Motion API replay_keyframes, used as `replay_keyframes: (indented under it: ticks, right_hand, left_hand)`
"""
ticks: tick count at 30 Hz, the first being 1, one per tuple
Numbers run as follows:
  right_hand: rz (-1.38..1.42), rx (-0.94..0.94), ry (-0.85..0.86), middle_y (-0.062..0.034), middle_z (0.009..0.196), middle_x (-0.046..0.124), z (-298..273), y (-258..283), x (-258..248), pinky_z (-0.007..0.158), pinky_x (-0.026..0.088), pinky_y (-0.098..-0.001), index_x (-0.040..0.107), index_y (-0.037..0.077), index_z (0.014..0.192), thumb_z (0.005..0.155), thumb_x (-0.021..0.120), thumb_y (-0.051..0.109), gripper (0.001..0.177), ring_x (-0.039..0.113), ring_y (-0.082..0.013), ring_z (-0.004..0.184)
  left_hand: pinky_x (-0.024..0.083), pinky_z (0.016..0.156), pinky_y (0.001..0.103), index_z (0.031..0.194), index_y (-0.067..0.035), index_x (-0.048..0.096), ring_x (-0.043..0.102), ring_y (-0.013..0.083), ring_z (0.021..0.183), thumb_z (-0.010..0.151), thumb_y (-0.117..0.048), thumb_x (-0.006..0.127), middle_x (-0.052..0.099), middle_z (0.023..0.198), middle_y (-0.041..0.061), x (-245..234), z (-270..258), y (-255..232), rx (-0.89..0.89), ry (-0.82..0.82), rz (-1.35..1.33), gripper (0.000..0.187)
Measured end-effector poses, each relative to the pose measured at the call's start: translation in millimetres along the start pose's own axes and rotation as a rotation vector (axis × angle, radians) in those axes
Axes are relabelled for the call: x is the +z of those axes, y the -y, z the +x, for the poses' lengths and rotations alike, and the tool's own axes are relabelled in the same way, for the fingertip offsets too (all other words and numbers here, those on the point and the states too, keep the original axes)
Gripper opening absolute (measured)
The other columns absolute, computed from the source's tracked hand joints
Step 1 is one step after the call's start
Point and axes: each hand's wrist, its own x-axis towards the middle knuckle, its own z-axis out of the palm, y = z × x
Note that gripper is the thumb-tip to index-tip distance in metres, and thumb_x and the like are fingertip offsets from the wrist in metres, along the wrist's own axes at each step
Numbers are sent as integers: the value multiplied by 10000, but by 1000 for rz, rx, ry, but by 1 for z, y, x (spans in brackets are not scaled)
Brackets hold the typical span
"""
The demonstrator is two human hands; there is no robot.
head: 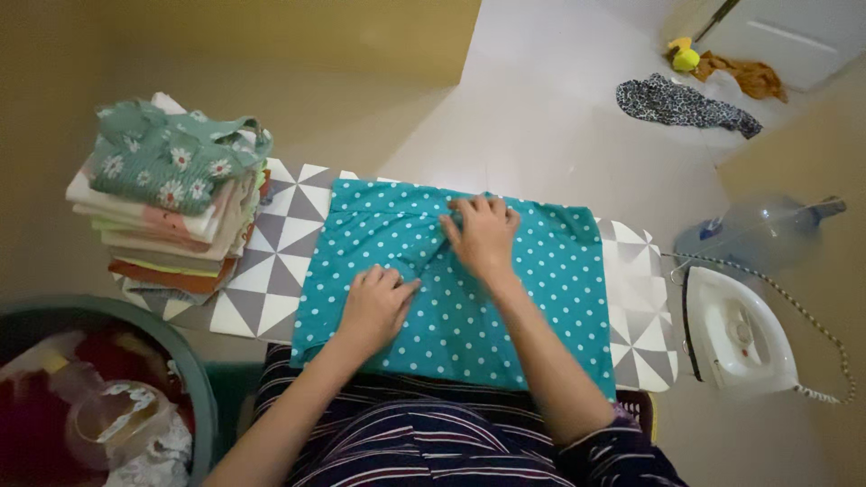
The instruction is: The person irons a blue dotted piece of clothing on an ironing board, spraying it with a liquid and folding it multiple times between ironing different sections.
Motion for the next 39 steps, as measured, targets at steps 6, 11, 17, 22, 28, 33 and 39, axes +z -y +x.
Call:
replay_keyframes:
  ticks: [6,11,17,22,28,33,39]
  right_hand:
    - [89,263,607,-35,991,783,18,-42,-6,1027,394,-599,609,325,1336,758,746,305,594,739,-262,1012]
    - [283,272,383,-82,1036,722,-1,-53,11,913,496,-449,687,240,1195,815,785,464,451,705,-268,1017]
    - [405,68,239,-93,976,665,3,-56,14,782,551,-354,765,102,942,795,777,305,251,656,-227,853]
    - [945,289,292,-88,908,625,19,-39,-23,741,468,-371,673,25,1018,860,712,242,271,557,-178,843]
    - [496,251,697,-96,1034,762,56,-10,-58,932,483,-323,791,52,1023,857,767,389,377,673,-184,1002]
    - [687,-79,412,-154,1075,747,91,4,-20,900,545,-367,783,47,1032,914,669,380,371,701,-284,1009]
    - [-149,27,684,-183,1145,717,93,36,24,963,432,-525,710,102,1142,937,640,621,562,666,-361,1081]
  left_hand:
    - [517,843,416,1075,-113,737,618,290,979,875,-136,716,622,992,90,-18,7,-8,-242,-68,-304,202]
    - [526,777,394,1254,-18,616,623,276,870,812,-164,745,573,1112,173,-1,12,5,-496,-190,-468,483]
    - [578,847,303,1207,-49,673,729,176,960,938,-199,725,746,1084,112,31,6,36,-675,14,-848,312]
    - [593,875,309,1118,-52,684,726,182,1000,860,24,689,679,1084,68,-22,14,2,-540,-299,-649,269]
    - [550,912,322,1099,-78,708,664,221,1069,890,73,691,641,1101,96,-62,17,-7,-312,-427,-405,259]
    - [568,978,332,1235,-57,600,662,244,1147,845,100,618,584,1233,107,-17,15,61,-435,-459,-673,421]
    - [539,876,312,1356,-72,567,681,210,1016,848,-122,656,696,1154,117,28,15,156,-760,-135,-702,518]
